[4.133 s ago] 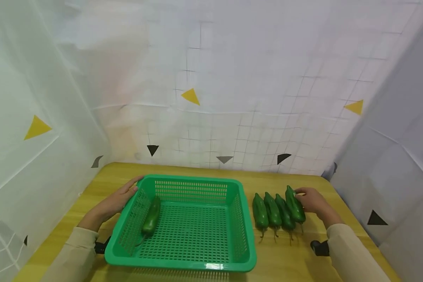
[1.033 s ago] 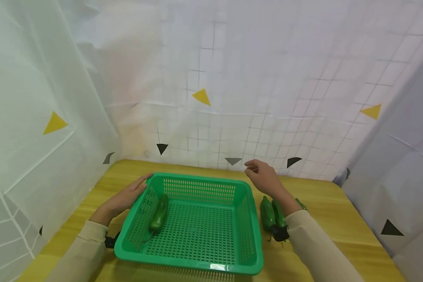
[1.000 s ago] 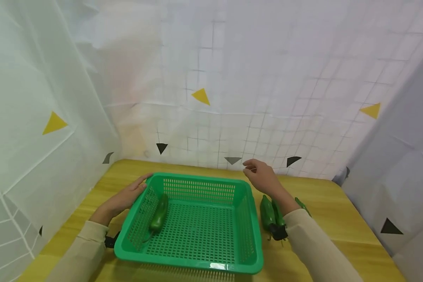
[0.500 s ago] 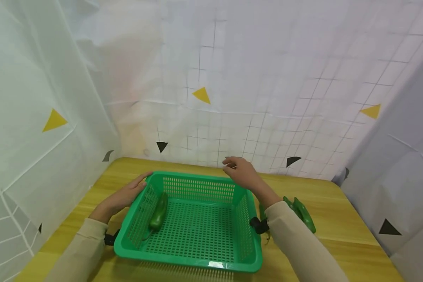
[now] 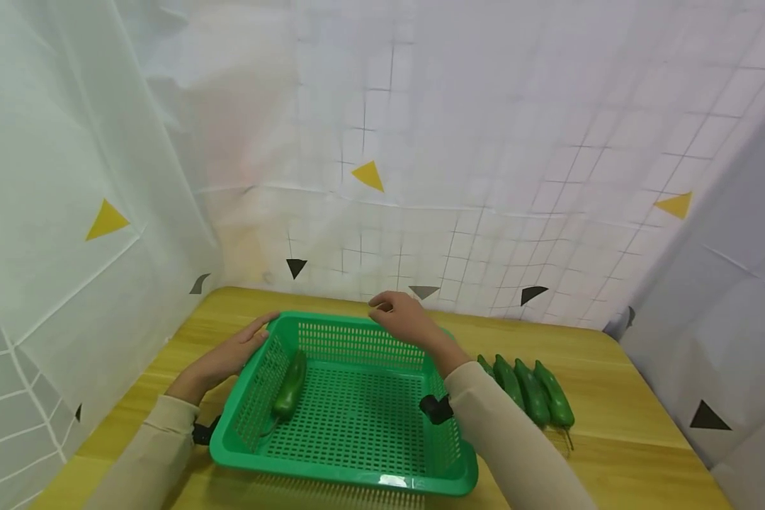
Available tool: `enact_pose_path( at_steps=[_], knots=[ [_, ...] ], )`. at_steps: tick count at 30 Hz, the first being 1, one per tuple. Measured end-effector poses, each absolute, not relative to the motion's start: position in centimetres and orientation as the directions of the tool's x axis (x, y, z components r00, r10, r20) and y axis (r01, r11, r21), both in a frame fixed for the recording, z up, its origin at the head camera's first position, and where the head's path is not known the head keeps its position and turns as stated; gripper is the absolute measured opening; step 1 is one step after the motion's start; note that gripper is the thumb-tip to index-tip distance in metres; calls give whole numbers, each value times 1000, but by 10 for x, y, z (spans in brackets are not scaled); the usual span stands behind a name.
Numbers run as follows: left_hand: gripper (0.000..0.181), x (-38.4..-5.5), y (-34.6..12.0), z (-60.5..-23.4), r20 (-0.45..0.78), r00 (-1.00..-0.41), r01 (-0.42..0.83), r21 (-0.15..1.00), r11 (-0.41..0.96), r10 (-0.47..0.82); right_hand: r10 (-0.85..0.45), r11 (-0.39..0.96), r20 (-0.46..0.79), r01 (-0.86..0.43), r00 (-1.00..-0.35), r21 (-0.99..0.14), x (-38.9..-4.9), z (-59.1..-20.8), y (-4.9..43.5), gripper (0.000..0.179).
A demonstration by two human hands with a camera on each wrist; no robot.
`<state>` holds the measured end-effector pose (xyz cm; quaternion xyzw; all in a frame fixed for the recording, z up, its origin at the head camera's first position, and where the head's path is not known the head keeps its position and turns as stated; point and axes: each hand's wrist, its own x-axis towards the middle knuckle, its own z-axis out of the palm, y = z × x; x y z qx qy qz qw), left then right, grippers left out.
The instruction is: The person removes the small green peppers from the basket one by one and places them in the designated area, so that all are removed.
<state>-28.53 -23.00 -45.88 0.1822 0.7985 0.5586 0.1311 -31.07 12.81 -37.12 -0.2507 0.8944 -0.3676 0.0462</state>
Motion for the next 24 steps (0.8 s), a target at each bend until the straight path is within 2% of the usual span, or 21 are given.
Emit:
enact_pose_path(
  at_steps=[4, 12, 24],
  knots=[
    [51, -287, -229, -459, 1, -899, 146, 943, 298, 438, -503, 578, 94, -415, -859, -702, -312, -375, 116, 34],
    [50, -289, -228, -460, -11, -905, 128, 946, 297, 426, -497, 597, -2, -340, -868, -727, -313, -387, 95, 36],
    [50, -287, -226, -461, -10, -901, 135, 943, 303, 433, -557, 519, -54, -296, -829, -802, -321, -413, 69, 36]
  ],
)
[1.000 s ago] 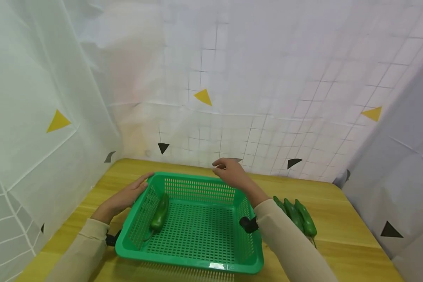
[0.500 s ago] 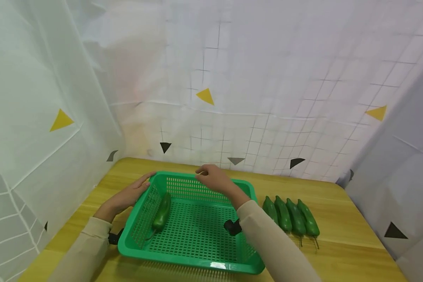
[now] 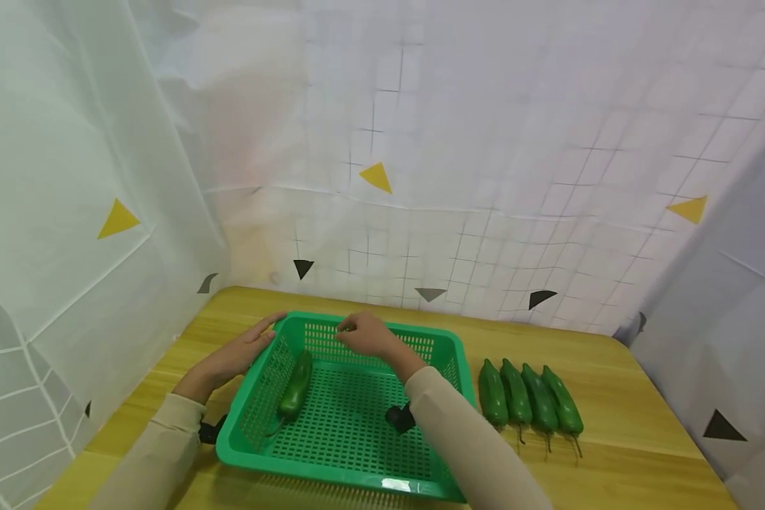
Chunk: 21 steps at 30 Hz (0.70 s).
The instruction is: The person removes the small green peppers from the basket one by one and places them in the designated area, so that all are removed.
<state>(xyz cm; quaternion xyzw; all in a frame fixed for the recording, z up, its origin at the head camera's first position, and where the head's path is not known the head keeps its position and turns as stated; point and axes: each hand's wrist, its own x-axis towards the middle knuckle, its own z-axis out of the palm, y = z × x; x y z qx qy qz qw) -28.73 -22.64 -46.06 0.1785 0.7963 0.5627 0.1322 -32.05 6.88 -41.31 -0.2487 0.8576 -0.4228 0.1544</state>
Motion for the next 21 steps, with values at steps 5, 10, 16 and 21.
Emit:
enact_pose_path(
  at_steps=[5, 10, 16, 21],
  knots=[
    [50, -288, -225, -459, -7, -908, 138, 939, 314, 420, -568, 533, -100, -272, -817, -801, -323, -425, 59, 37],
    [50, -287, -226, -460, -19, -910, 122, 942, 314, 413, -562, 568, -147, -251, -814, -784, -322, -437, 47, 32],
    [51, -284, -228, -460, -15, -905, 129, 942, 308, 425, -573, 626, -216, -253, -791, -737, -315, -450, 31, 31],
    [52, -283, -227, -458, -12, -901, 135, 942, 306, 435, -588, 626, -222, -263, -778, -734, -309, -459, 21, 26]
  ],
)
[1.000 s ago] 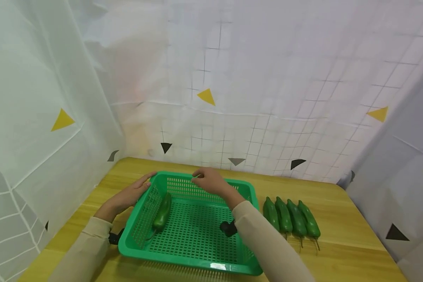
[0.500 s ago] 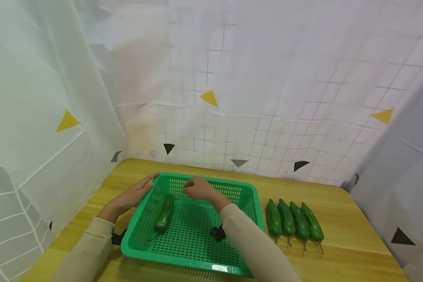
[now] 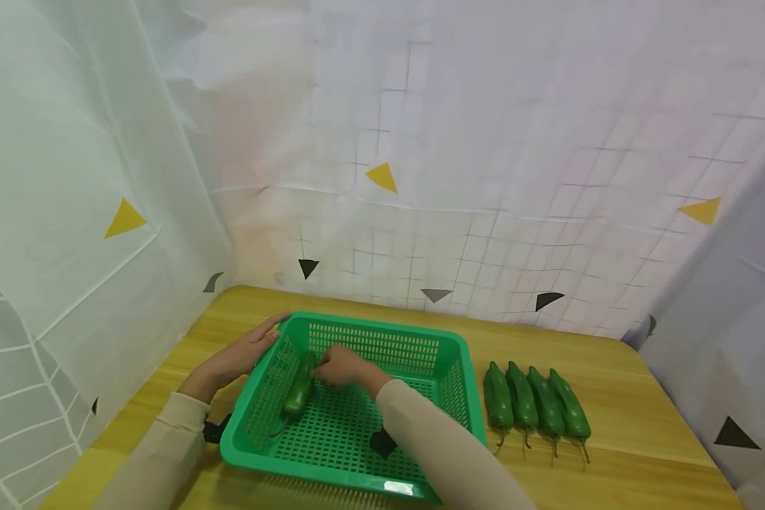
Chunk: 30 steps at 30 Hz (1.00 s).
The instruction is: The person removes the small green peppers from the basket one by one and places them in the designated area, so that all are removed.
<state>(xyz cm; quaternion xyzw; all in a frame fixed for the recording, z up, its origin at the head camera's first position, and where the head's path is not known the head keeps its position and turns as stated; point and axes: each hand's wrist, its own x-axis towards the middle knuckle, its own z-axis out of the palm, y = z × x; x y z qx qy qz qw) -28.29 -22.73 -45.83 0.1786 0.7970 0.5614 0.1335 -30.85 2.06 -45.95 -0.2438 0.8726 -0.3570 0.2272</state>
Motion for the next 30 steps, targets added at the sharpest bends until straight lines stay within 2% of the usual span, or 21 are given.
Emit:
enact_pose_path(
  at_steps=[9, 17, 30],
  knots=[
    [52, -285, -227, -453, -3, -897, 143, 944, 296, 441, -536, 617, -239, -182, -810, -766, -312, -464, 10, 30],
    [51, -283, -227, -457, -9, -903, 134, 944, 301, 431, -501, 585, -259, -102, -826, -805, -309, -473, 0, 25],
    [51, -285, -228, -458, -10, -897, 131, 948, 289, 442, -463, 557, -313, 2, -829, -831, -307, -464, -1, 43]
  ],
)
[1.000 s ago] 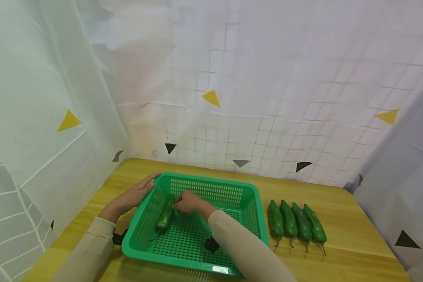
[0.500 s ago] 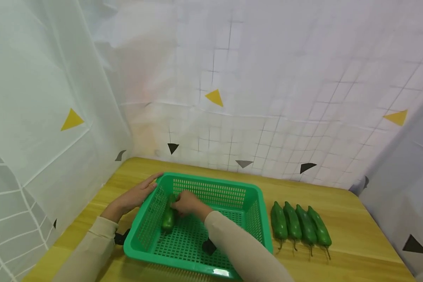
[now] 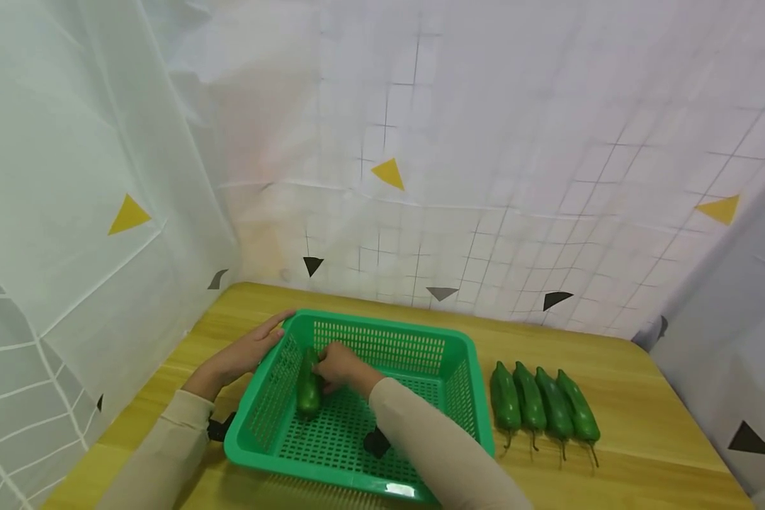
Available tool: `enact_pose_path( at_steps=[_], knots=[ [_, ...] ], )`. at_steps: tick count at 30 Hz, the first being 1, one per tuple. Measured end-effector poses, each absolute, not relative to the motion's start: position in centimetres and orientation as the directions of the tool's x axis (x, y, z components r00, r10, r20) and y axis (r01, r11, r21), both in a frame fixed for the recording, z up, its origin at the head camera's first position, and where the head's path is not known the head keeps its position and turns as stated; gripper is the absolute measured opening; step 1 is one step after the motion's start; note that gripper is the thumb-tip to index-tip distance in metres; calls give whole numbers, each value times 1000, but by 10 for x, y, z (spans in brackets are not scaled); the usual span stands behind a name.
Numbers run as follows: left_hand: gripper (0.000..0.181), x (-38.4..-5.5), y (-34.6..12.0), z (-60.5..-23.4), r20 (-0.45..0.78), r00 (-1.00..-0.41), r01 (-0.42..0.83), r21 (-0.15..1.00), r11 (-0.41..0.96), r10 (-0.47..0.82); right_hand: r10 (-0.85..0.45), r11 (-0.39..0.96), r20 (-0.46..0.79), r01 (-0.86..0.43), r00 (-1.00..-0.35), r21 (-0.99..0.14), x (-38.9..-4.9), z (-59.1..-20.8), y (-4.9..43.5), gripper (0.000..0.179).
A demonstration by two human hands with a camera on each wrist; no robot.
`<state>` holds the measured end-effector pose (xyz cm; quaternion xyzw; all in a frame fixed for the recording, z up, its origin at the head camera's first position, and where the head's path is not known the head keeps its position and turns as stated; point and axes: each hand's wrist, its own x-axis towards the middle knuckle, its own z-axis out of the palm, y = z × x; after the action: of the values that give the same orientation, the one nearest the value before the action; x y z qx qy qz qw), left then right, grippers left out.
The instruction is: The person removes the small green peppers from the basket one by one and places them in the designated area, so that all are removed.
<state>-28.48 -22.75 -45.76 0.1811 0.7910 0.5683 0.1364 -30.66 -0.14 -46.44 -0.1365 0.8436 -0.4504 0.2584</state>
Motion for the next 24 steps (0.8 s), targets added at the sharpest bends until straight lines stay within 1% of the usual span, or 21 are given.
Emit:
enact_pose_path(
  at_steps=[7, 15, 24],
  knots=[
    [50, -286, -227, -458, 7, -887, 148, 951, 270, 461, -462, 600, -325, -21, -825, -800, -311, -456, 3, 38],
    [52, -285, -231, -454, 5, -884, 151, 950, 274, 467, -479, 592, -293, -58, -827, -804, -318, -448, 8, 39],
    [51, -285, -235, -456, -10, -904, 131, 945, 299, 427, -495, 572, -283, -64, -822, -817, -322, -435, 20, 42]
  ],
)
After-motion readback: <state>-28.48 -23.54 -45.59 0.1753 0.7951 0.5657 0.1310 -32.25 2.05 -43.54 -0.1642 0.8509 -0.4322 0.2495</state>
